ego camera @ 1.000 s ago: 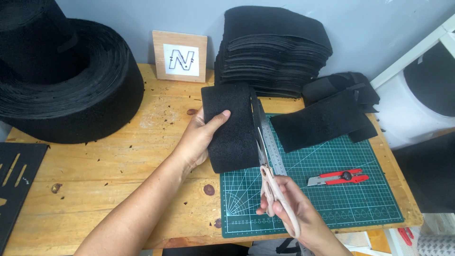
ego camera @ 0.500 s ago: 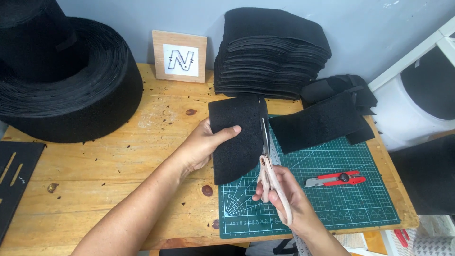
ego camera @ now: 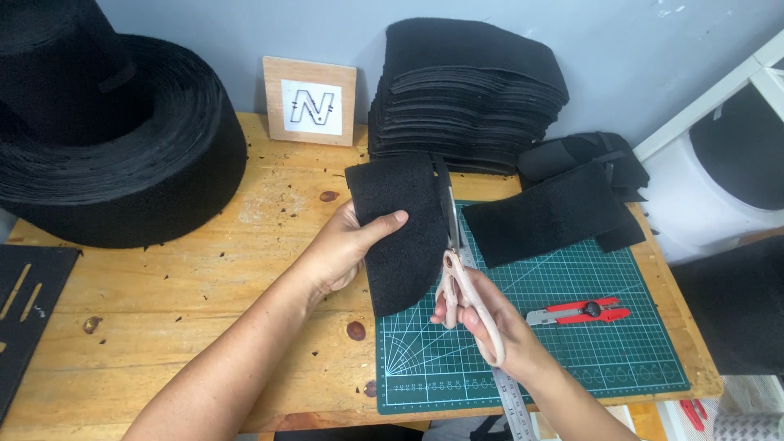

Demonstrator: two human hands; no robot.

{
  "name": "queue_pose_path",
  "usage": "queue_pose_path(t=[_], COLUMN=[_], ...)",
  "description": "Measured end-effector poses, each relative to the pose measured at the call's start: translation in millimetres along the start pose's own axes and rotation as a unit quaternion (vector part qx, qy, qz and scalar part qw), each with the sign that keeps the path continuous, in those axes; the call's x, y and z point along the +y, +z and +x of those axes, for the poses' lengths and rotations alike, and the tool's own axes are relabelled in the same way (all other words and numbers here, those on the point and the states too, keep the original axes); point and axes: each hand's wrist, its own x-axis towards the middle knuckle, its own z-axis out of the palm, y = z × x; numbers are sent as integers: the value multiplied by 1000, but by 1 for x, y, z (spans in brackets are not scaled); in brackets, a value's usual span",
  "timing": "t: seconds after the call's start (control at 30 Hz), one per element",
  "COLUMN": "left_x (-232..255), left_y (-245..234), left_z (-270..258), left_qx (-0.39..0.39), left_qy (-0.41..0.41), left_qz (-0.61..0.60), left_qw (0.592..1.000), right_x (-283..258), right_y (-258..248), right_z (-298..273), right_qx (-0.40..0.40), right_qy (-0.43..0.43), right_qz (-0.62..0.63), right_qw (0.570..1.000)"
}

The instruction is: A person measures a strip of black fabric on a green cutting mat using a metal ruler, then cuts it using a utility knife and scissors.

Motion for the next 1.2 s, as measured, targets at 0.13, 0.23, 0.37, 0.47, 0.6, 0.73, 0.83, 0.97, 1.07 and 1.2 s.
queue_pose_path(t=[0.13,0.23,0.37,0.47,0.6,0.73,0.83,0.97,1.07,1.2], left_x=[7,11,11,10,8,7,6,6,6,3], left_y=[-6,-6,-6,-7,-4,-5,-3,1,-1,-1], left_z=[3,2,2,1,1,1,1,-1,-1,1], left_qx=[16,31,42,25,21,31,17,33,34,48], left_qy=[17,7,18,3,4,-5,-4,-7,-5,10], left_qz=[6,9,24,24,36,64,88,174,192,213], left_qw=[1000,999,999,999,999,997,996,984,981,976], right_x=[-5,-7,-7,-9,-14,-3,0,-4,-2,-2], right_y=[-6,-10,-6,-4,-4,-9,-10,-9,-10,-8], right_z=[16,23,24,24,21,16,16,17,18,17], right_qx=[10,42,47,45,16,21,-21,-25,-25,-29], right_qy=[33,74,80,88,79,92,42,49,48,29], right_qz=[-24,-51,-40,-49,-27,12,37,27,19,22], right_qw=[999,995,995,994,996,995,998,998,998,999])
